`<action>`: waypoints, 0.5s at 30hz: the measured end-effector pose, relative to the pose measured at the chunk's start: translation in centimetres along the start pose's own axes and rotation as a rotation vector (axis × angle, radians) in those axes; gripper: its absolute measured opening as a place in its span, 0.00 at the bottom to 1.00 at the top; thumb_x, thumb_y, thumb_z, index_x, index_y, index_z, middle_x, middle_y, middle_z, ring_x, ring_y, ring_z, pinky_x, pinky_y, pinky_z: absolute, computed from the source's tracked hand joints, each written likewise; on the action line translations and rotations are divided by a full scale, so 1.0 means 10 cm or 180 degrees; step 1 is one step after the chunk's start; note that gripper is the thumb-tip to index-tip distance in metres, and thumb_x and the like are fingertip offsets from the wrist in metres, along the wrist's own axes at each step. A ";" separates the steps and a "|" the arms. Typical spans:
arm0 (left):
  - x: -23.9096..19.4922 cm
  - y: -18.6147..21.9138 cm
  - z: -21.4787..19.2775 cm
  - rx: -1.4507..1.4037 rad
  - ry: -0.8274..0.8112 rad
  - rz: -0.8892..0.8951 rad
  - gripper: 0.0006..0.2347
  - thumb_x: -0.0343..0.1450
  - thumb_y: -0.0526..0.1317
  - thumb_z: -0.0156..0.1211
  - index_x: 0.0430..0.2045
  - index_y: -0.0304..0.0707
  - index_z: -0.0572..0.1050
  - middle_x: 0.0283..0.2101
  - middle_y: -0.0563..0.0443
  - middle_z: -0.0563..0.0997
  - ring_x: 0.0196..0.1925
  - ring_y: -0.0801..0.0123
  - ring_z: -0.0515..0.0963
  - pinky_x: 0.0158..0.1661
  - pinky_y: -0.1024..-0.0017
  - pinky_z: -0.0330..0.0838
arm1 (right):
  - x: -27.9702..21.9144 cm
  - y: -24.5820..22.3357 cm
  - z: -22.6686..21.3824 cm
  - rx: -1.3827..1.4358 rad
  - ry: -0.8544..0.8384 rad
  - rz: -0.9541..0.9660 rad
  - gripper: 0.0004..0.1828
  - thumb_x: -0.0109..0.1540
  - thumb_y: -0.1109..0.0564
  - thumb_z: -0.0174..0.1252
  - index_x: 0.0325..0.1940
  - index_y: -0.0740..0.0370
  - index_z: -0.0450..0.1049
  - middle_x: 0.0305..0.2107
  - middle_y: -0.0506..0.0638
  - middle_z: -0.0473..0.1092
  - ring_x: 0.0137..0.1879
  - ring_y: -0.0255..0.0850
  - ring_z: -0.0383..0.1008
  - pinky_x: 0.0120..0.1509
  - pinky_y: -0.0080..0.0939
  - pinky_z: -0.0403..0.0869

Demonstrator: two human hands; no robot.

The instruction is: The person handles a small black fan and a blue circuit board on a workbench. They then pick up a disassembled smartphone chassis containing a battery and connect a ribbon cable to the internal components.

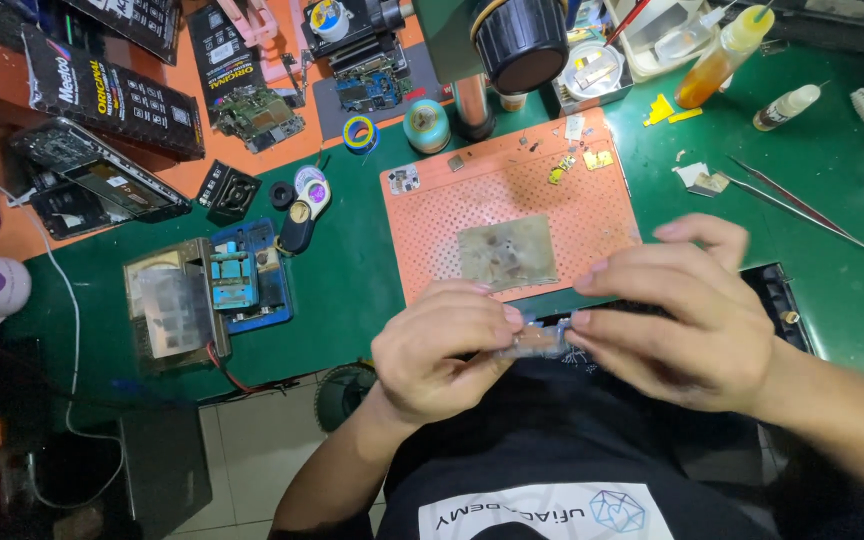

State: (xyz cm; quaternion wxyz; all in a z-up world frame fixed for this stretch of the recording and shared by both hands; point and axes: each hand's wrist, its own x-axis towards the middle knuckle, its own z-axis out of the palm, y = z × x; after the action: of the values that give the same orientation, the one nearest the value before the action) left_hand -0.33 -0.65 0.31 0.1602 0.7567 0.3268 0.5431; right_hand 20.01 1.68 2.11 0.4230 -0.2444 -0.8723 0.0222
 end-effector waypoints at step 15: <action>-0.12 0.08 0.15 -0.2481 0.0169 -0.2181 0.19 0.58 0.27 0.61 0.40 0.33 0.63 0.37 0.42 0.73 0.37 0.66 0.77 0.40 0.75 0.74 | -0.09 -0.05 0.10 0.2618 -0.0269 0.2834 0.14 0.53 0.62 0.50 0.43 0.66 0.66 0.32 0.51 0.70 0.33 0.34 0.73 0.42 0.27 0.72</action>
State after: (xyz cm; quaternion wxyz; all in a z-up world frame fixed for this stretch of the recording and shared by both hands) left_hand 1.05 -1.90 -0.57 0.5904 0.4764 0.3332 0.5599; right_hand 19.53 1.02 0.95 0.3978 -0.4012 -0.6222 0.5419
